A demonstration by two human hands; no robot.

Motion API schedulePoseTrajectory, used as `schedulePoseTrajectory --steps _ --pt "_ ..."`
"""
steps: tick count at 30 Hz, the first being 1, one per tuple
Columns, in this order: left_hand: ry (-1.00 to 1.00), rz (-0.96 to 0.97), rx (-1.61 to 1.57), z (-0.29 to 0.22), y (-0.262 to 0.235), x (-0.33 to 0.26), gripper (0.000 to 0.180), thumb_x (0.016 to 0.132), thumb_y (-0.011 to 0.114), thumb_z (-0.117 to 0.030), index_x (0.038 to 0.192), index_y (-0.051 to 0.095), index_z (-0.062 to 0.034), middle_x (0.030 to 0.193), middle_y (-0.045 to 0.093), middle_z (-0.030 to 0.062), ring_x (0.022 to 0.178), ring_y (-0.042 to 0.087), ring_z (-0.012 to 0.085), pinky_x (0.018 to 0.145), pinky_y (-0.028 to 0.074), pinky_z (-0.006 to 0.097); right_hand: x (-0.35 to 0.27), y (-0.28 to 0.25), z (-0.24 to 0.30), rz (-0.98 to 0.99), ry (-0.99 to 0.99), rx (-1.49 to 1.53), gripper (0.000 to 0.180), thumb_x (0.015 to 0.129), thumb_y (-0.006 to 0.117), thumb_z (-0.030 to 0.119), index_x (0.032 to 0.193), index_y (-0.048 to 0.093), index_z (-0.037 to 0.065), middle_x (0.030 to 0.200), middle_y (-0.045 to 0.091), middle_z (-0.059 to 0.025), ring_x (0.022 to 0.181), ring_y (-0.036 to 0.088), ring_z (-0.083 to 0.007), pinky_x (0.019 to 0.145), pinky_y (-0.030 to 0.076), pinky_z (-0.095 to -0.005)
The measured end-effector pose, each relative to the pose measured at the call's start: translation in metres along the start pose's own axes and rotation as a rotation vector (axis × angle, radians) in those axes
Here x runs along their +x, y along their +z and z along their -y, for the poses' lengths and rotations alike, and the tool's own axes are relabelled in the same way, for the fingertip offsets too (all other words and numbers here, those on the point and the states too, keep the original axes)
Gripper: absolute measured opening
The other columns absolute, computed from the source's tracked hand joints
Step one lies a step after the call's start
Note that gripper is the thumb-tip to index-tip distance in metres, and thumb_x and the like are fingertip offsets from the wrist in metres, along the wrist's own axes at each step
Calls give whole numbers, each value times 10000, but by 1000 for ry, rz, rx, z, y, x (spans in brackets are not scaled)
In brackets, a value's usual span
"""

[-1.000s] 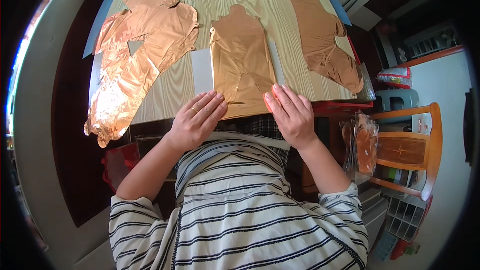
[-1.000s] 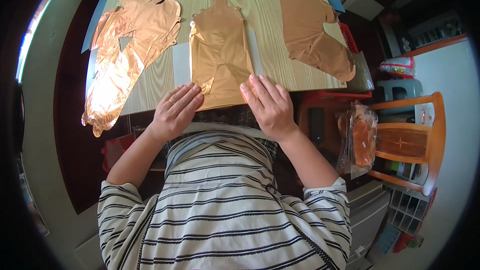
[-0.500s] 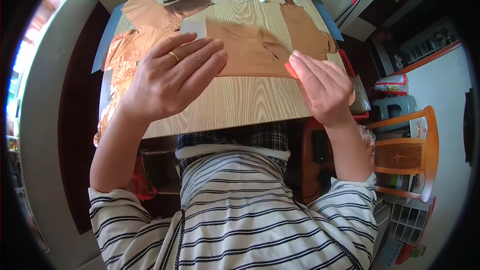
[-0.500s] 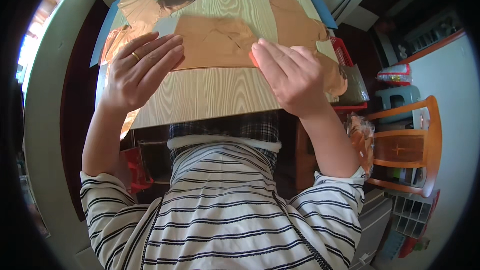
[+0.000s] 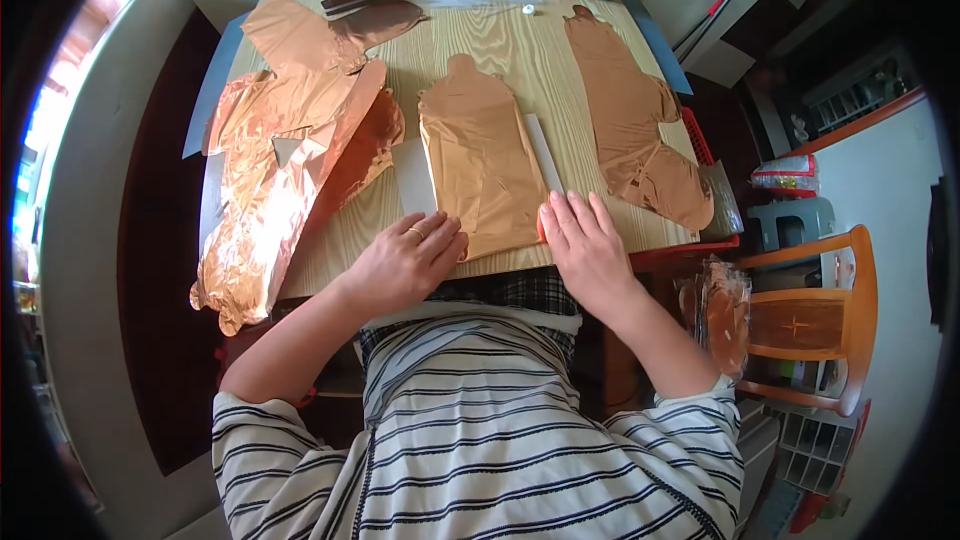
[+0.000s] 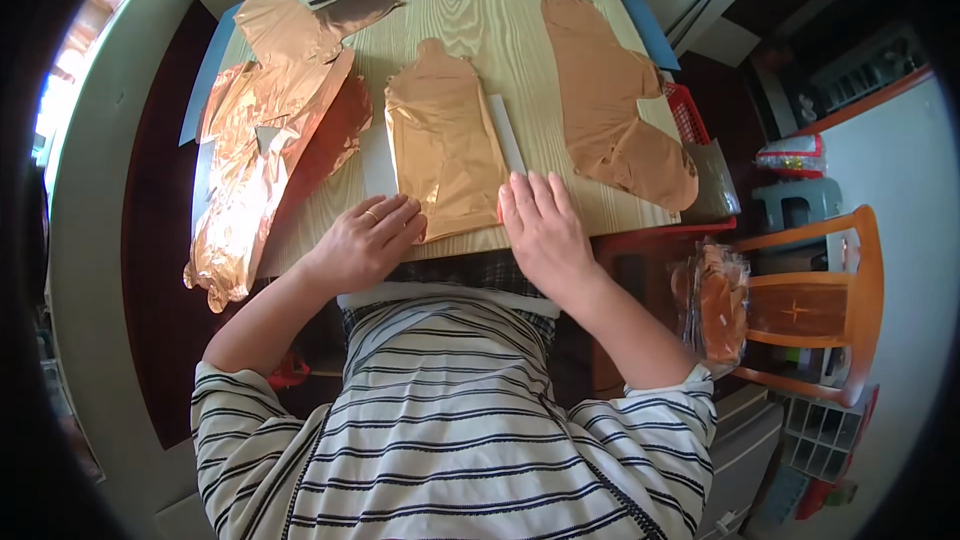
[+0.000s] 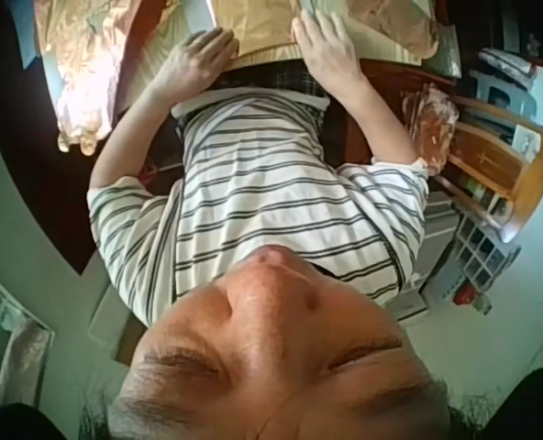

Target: Fold rose-gold balloon items and place them into plastic sleeves with instructional card inserts.

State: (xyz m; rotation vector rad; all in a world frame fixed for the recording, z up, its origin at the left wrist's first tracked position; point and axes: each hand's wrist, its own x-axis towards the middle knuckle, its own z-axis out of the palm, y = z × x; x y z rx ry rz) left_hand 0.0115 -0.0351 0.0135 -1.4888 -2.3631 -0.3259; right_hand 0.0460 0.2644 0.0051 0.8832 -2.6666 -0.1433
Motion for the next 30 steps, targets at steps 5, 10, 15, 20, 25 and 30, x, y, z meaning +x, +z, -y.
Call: schedulePoseTrajectory --steps 5,10,15,20,25,30 --pt "-110 -27 -197 -5 -3 0 408 781 685 -90 1175 661 14 1197 671 188 1132 656 354 946 549 450 15 -7 59 -28 59 310 579 927 587 223 1468 503 33 1482 481 -257 1355 452 -458 1142 288 -665" --pt "-215 42 -362 19 -5 4 382 836 674 -124 1194 660 10 1210 665 164 1124 647 354 978 512 452 19 4 87 146 140 345 757 885 723 353 1559 422 184 1597 265 -273 1460 244 -531 1118 204 -764" --pt "-50 90 -257 33 18 54 505 967 614 -321 1381 585 -35 1478 523 198 1432 432 373 1211 302 509 19 9 91 217 171 313 771 830 782 389 1521 457 287 1571 256 -243 1475 182 -549 1120 168 -784" --pt "38 321 -220 74 58 79 660 1056 351 -583 1608 338 -221 1690 239 106 1560 204 327 1273 108 537 19 9 89 182 178 340 844 832 788 345 1571 381 326 1599 224 -232 1475 162 -554 1091 176 -810" --pt "-117 246 3 152 76 91 634 1055 402 -522 1600 347 -204 1668 292 123 1557 216 329 1268 131 530 17 13 92 125 173 310 863 809 805 343 1566 391 330 1650 171 -224 1478 161 -548 1075 177 -823" --pt "-213 236 260 150 67 109 663 1038 445 -514 1587 350 -156 1652 325 125 1558 224 292 1277 120 523 19 14 93 122 195 310 858 804 809 354 1560 403 327 1637 203 -224 1477 165 -544 1076 180 -820"
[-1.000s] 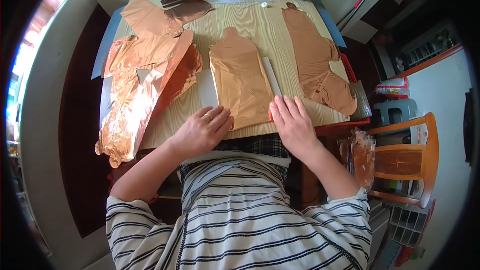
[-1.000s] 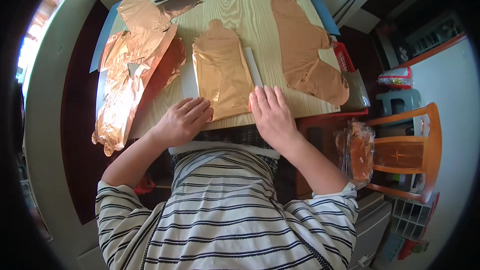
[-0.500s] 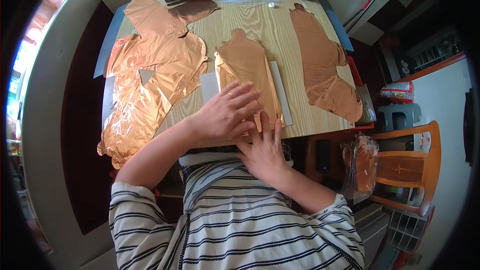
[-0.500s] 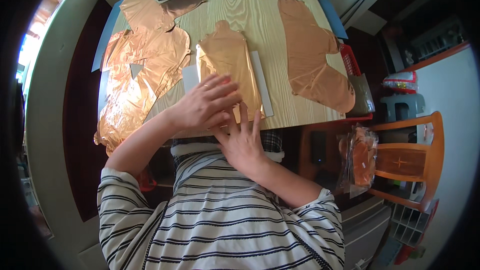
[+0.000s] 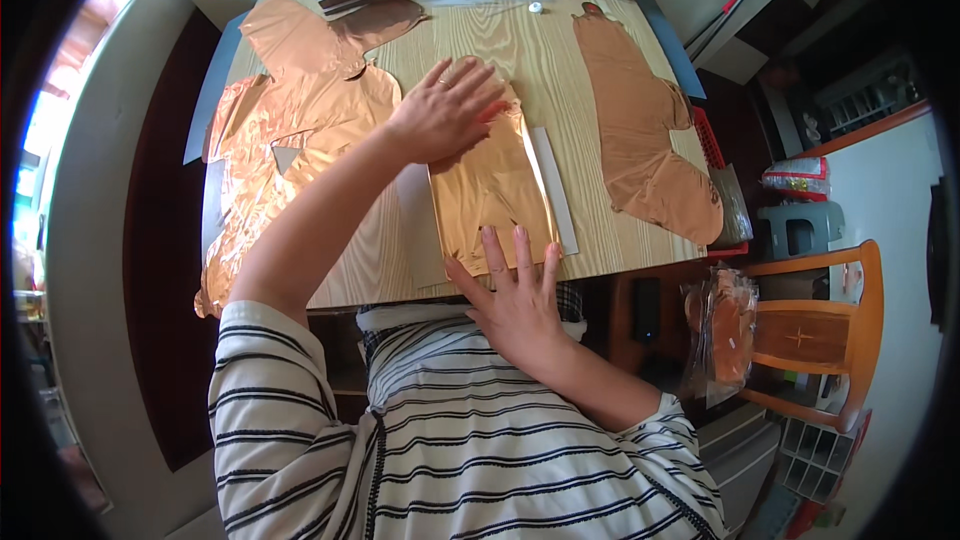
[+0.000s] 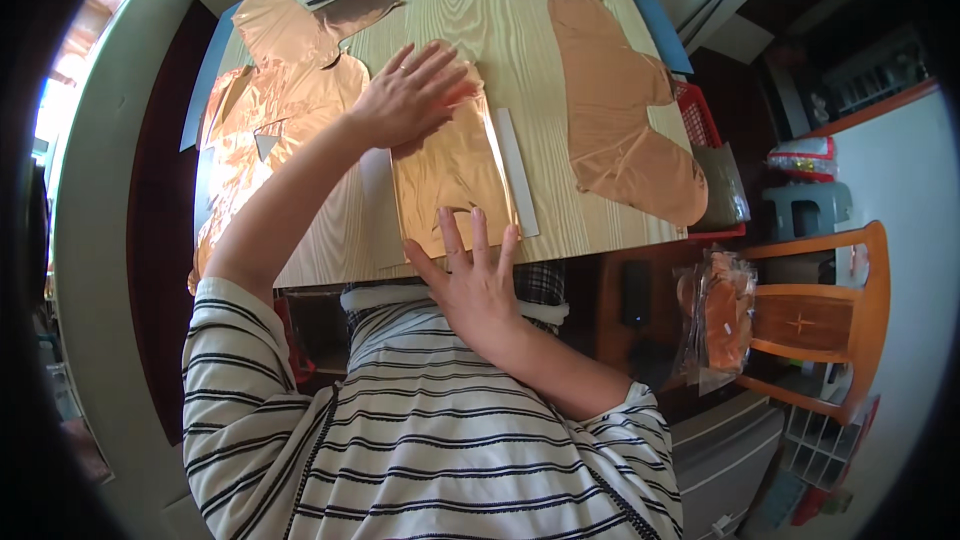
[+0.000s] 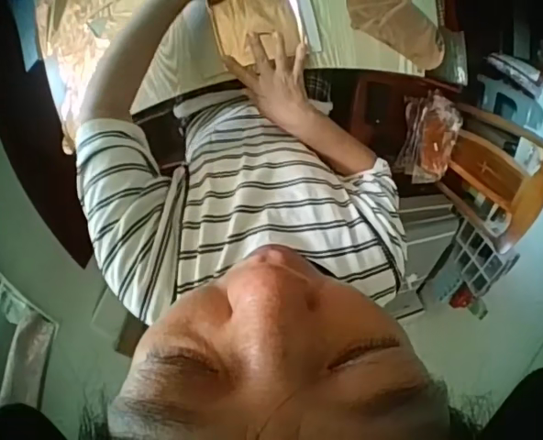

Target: Fold rose-gold balloon items and place them into plastic sleeves with instructional card inserts.

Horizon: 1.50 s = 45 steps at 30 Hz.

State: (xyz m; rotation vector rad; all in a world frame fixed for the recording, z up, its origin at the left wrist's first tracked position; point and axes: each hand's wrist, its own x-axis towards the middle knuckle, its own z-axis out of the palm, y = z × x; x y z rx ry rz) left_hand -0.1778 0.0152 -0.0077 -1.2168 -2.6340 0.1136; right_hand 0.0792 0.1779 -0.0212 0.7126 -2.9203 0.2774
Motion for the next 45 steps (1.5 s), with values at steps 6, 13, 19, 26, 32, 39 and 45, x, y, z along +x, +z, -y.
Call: schedulePoseTrajectory --steps 6,13,19,26,32,39,45 --pt "-126 -150 -459 -108 -67 -86 717 1010 520 -483 1563 376 -49 1614 358 210 1523 278 391 1249 182 527 5 -38 2 184 55 96 729 844 759 277 1511 480 192 1582 300 -264 1432 290 -534 1099 258 -755" --pt "-90 -3 -415 -158 -58 -133 849 936 594 -562 1579 346 -66 1614 340 231 1501 305 428 1224 214 555 -28 -78 -50 -278 285 309 130 887 698 109 967 670 9 956 708 -162 862 691 -335 774 549 -429" --pt "17 -30 -351 -168 -57 -152 823 844 732 -399 1547 412 -114 1580 412 178 1466 386 371 1205 277 537 -66 -51 -94 73 696 978 352 981 686 326 842 700 3 654 658 -63 573 690 -186 531 509 -307" --pt "-40 -148 -288 -170 -54 -149 687 812 730 -216 1453 522 -80 1450 544 159 1367 509 337 1131 399 495 -45 -44 -80 125 748 1330 278 994 662 231 860 715 -7 663 631 8 537 606 -78 507 483 -242" --pt "-44 -194 -210 -175 -41 -155 549 923 611 -183 1456 535 -75 1528 496 142 1417 469 338 1167 361 493 -18 -60 -92 48 656 973 263 1003 654 206 824 680 15 651 586 25 528 586 -67 499 464 -226" --pt "-111 -240 -308 -175 -44 -153 512 949 591 -175 1450 547 -80 1508 520 147 1405 485 343 1160 371 488 18 -76 -162 -444 804 1025 144 1017 591 158 1009 662 34 788 677 -13 559 588 -61 498 440 -196" --pt "-349 -447 -598 -174 -64 -142 471 952 613 -63 1417 556 -12 1418 593 198 1330 557 378 1131 398 498 -9 -84 -144 -235 854 1015 146 970 600 112 1007 670 -12 790 689 -40 529 597 -92 499 505 -236"
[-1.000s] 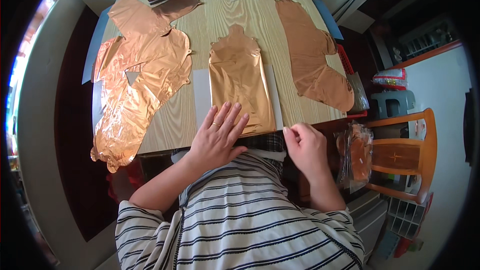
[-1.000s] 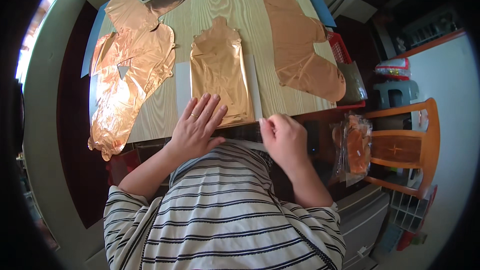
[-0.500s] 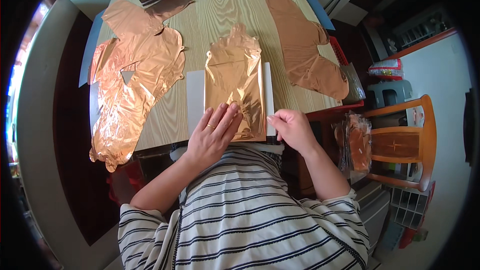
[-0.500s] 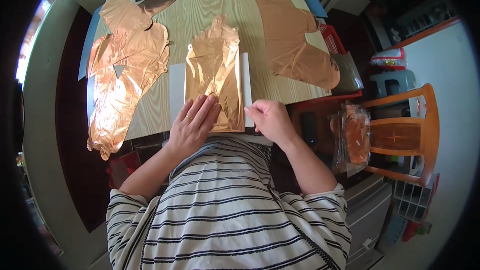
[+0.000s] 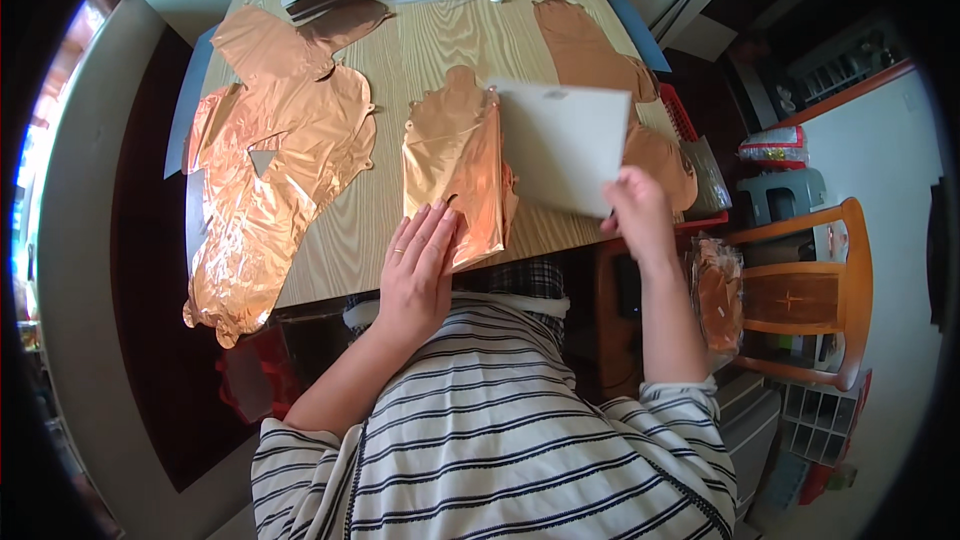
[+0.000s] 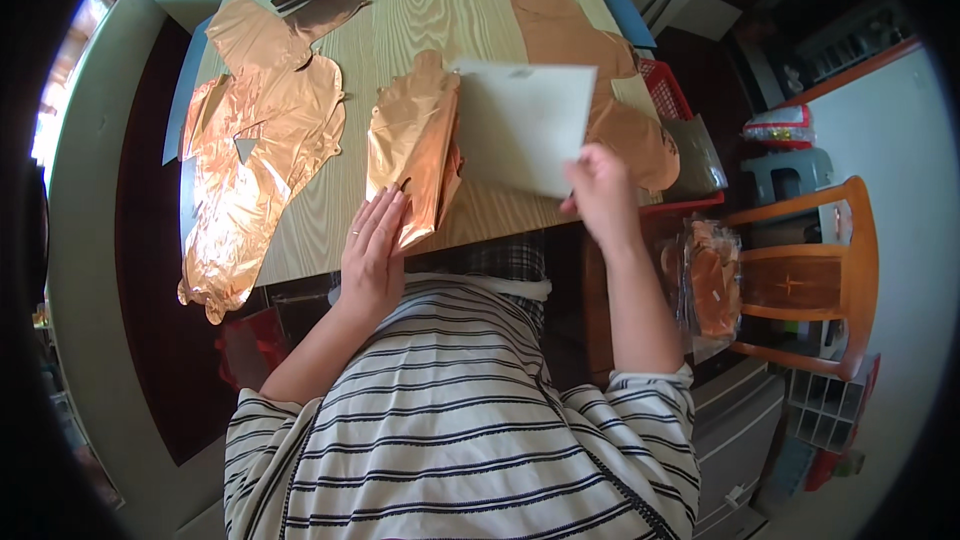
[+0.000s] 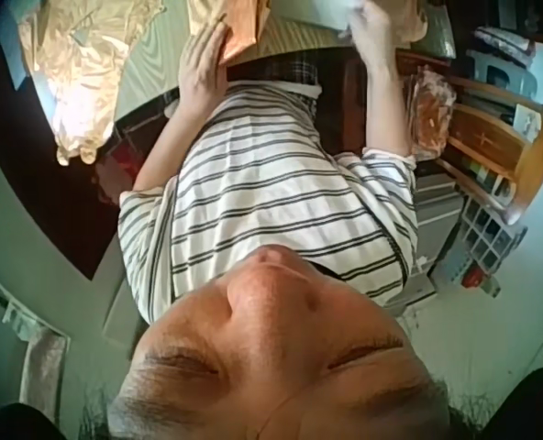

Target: Fold rose-gold balloon items and place them into plastic sleeves with instructional card inserts.

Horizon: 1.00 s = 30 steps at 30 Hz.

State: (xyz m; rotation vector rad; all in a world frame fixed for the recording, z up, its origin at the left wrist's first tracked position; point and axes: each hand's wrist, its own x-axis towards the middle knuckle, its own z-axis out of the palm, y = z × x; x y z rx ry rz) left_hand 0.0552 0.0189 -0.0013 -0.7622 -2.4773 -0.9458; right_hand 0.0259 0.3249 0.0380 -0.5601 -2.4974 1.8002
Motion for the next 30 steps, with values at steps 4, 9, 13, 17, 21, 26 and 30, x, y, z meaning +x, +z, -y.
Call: schedulePoseTrajectory --steps 4,9,13,17,21,26,30 --pt "75 -17 203 -7 4 6 452 943 651 -103 1384 584 -30 1418 596 185 1327 559 375 1126 403 506 -34 30 -10 372 230 150 63 938 638 85 939 646 23 714 609 13 485 576 -73 429 446 -195" --pt "154 170 283 -13 7 -4 509 910 687 -144 1399 580 -54 1446 576 163 1351 538 359 1127 403 508 -49 44 -31 504 218 291 134 983 603 133 1013 658 14 769 657 -12 577 619 -80 509 509 -230" --pt "132 265 256 -10 6 -8 608 872 721 -191 1431 546 -29 1460 543 201 1362 504 388 1142 383 512 -59 50 -48 382 205 441 168 982 605 141 1067 653 4 781 663 -31 644 646 -118 562 525 -262" --pt "88 286 185 -13 -2 -10 712 852 740 -330 1454 509 -26 1465 512 233 1361 481 416 1124 386 523 -87 54 -16 62 -226 -222 251 935 675 128 1158 633 21 916 677 -103 815 674 -232 724 545 -339" --pt "82 288 71 -10 -10 -9 823 816 768 -411 1476 475 -15 1484 485 242 1372 462 425 1137 364 528 -93 56 -1 10 -900 -714 416 857 699 109 1264 637 52 1288 611 -159 1228 563 -312 1022 446 -473" --pt "147 315 28 9 -37 13 874 803 785 -453 1486 461 -13 1487 484 233 1379 456 412 1136 366 530 -77 70 -13 121 -1231 -934 300 925 575 140 1175 692 22 1303 634 -163 1242 576 -315 1049 453 -447" --pt "-20 366 -104 37 -59 12 822 836 781 -385 1489 451 -11 1491 490 226 1420 434 395 1173 353 489 -63 75 -12 138 -1325 -932 321 916 584 135 1182 687 -12 1235 672 -181 1183 617 -327 1023 475 -436"
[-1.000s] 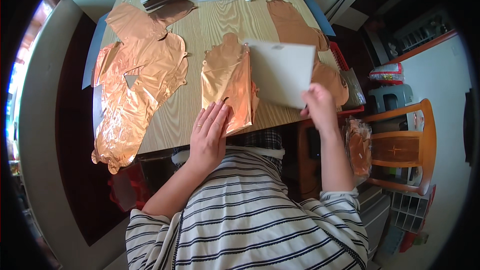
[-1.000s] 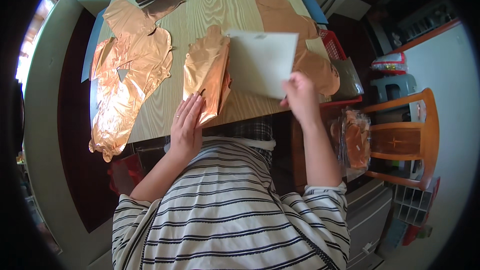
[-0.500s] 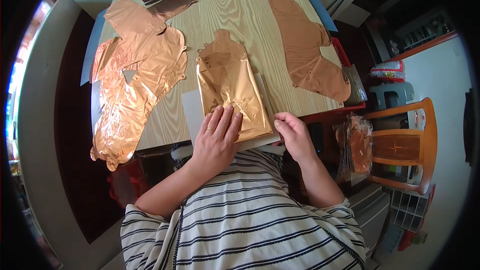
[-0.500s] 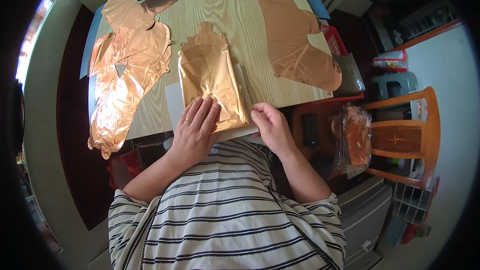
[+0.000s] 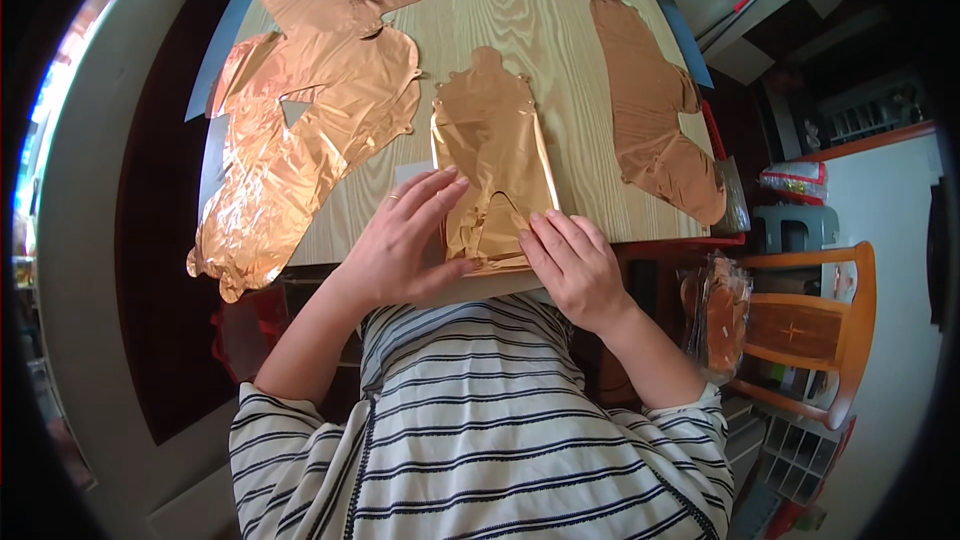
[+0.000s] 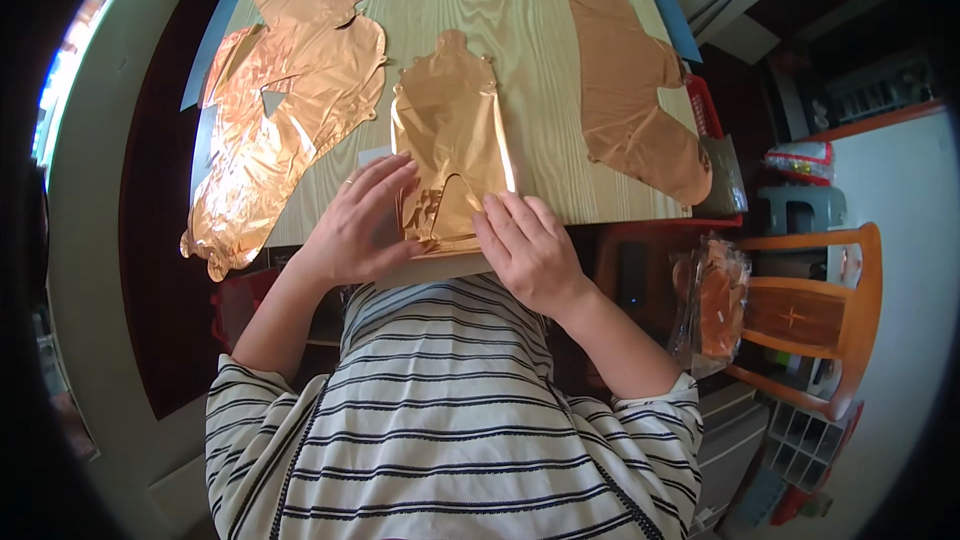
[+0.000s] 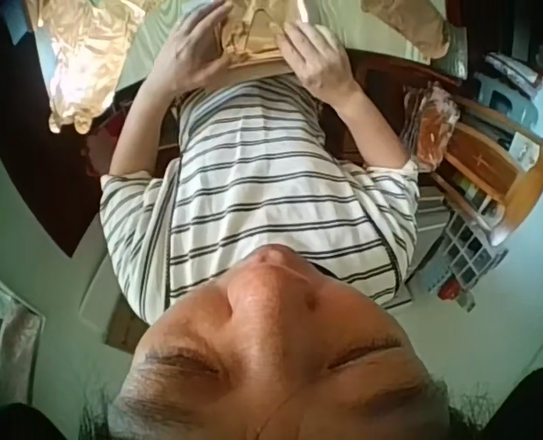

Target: Fold rose-gold balloon items and place them into plastic sleeves with instructional card inserts.

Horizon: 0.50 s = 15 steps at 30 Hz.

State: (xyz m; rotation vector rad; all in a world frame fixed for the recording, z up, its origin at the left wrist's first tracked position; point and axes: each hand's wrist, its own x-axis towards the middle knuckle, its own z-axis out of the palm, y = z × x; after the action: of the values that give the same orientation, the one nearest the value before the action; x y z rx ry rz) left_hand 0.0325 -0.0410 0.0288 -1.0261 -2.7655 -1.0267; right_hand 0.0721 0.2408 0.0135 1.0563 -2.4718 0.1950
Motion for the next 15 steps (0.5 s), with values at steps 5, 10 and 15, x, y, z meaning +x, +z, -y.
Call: schedulePoseTrajectory --steps 5,10,15 --pt "-167 -148 -343 3 2 -23 669 861 784 -249 1424 524 3 1446 537 206 1339 540 354 1093 453 440 14 9 5 -36 -1 -57 316 911 607 109 1191 695 -7 1226 682 -185 1135 642 -332 987 496 -426" --pt "-384 -353 -688 2 14 -31 463 973 684 -131 1395 546 3 1392 589 138 1259 612 251 1005 525 365 18 19 -3 -156 21 28 259 884 674 77 1129 731 14 1129 724 -156 1048 685 -299 930 523 -408" --pt "-751 -198 -1169 4 2 -25 498 1043 587 -157 1484 406 -12 1244 659 166 1015 719 224 849 608 365 13 17 -16 -242 110 172 271 856 743 43 1127 747 33 1113 746 -106 1035 709 -274 882 542 -397"
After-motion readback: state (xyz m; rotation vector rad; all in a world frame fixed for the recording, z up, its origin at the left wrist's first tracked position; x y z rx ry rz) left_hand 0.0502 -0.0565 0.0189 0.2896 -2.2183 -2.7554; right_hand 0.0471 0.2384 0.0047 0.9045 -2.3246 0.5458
